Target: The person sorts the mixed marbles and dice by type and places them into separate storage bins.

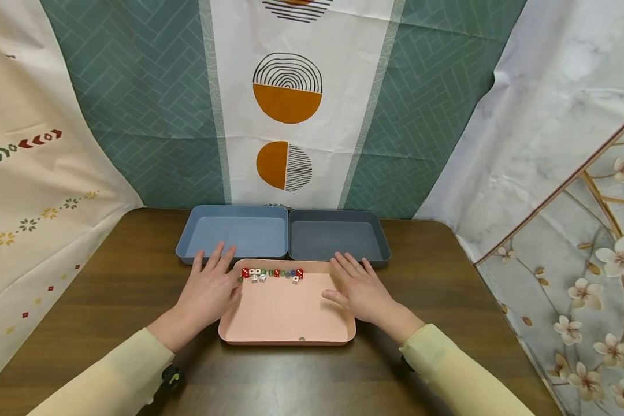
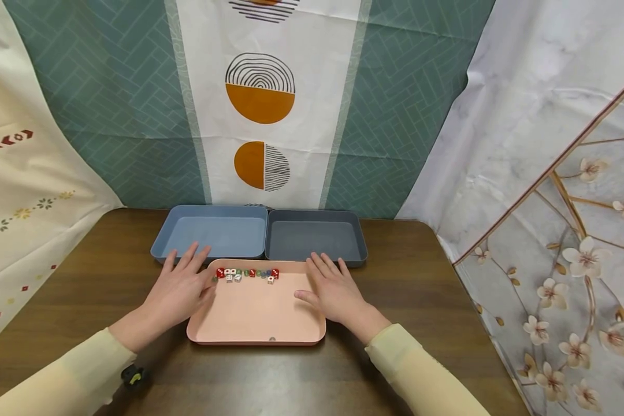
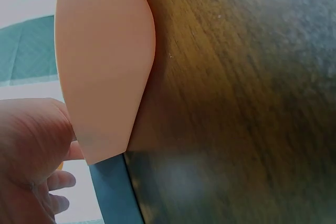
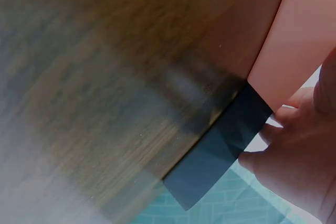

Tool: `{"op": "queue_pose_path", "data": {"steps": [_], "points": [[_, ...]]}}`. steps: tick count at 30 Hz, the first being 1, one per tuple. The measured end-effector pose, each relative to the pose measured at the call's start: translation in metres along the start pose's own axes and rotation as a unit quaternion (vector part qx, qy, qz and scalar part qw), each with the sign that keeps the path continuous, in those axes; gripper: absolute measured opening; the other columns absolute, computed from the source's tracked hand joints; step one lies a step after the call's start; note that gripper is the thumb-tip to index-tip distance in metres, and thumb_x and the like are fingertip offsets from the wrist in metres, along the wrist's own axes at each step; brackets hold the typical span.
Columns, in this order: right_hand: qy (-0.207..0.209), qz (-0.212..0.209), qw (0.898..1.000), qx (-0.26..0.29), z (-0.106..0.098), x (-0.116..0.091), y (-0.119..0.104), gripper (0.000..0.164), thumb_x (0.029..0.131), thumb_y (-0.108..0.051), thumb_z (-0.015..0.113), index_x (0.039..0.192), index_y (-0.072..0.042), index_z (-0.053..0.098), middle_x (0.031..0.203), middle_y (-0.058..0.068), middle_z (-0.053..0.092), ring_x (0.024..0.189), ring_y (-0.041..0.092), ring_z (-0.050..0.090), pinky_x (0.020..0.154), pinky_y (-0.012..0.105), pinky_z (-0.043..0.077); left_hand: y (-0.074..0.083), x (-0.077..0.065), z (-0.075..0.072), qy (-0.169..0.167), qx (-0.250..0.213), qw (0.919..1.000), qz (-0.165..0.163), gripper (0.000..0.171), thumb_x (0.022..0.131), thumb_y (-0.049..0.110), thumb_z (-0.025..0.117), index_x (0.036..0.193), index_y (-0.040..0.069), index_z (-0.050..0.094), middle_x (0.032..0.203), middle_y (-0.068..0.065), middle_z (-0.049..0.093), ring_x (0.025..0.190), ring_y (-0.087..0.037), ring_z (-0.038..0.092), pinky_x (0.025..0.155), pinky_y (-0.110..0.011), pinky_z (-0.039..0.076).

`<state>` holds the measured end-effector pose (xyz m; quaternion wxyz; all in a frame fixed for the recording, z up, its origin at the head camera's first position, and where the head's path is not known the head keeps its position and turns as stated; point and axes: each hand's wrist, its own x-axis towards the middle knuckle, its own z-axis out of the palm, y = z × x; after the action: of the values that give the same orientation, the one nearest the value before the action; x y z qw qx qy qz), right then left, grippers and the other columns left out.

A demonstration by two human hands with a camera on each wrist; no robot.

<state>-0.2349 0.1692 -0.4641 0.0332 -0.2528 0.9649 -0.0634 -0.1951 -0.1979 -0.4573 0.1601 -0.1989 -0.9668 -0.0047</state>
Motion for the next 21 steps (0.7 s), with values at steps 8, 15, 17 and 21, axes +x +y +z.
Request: {"op": "queue_pose_path", "data": {"steps": [8,15,17,21], "points": [[0.003,0.008,1.0,0.001,0.0027,-0.0008,-0.0025,0.091,0.11,-0.068,0.051,0.175,-0.008,0.029,0.182,0.011,0.023,0.169,0.033,0.016,0.134,0.062,0.009,0.0028,0.0046,0.0018,-0.005,0.01,0.9999,-0.002,0.026,0.094,0.017,0.086,0.118,0.006,0.084,0.162,-0.028,0.053,0.155,-0.052,0.041,0.119,-0.08,0.031],[0.015,-0.001,1.0,0.005,0.0087,-0.0022,-0.0015,0.093,0.11,-0.072,0.045,0.174,-0.006,0.032,0.181,0.013,0.027,0.168,0.035,0.02,0.133,0.064,0.011,0.0045,0.0072,0.0045,-0.016,0.007,0.9998,-0.011,0.015,0.095,0.016,0.086,0.107,0.007,0.084,0.161,-0.029,0.054,0.156,-0.053,0.039,0.118,-0.079,0.033],[0.017,-0.002,1.0,0.004,0.0091,-0.0028,-0.0017,0.093,0.11,-0.072,0.044,0.174,-0.005,0.033,0.181,0.014,0.028,0.168,0.035,0.02,0.133,0.064,0.011,0.0051,0.0083,0.0047,-0.018,0.008,0.9997,-0.014,0.017,0.095,0.016,0.086,0.108,0.006,0.084,0.16,-0.029,0.054,0.156,-0.053,0.04,0.118,-0.079,0.033],[0.016,0.004,1.0,-0.001,0.0071,-0.003,-0.0041,0.091,0.11,-0.07,0.046,0.174,-0.006,0.033,0.181,0.012,0.027,0.169,0.034,0.019,0.133,0.064,0.011,0.0059,0.0106,0.0056,-0.017,0.015,0.9996,-0.018,0.024,0.094,0.017,0.087,0.114,0.004,0.084,0.159,-0.029,0.055,0.155,-0.052,0.041,0.118,-0.078,0.034]]}}
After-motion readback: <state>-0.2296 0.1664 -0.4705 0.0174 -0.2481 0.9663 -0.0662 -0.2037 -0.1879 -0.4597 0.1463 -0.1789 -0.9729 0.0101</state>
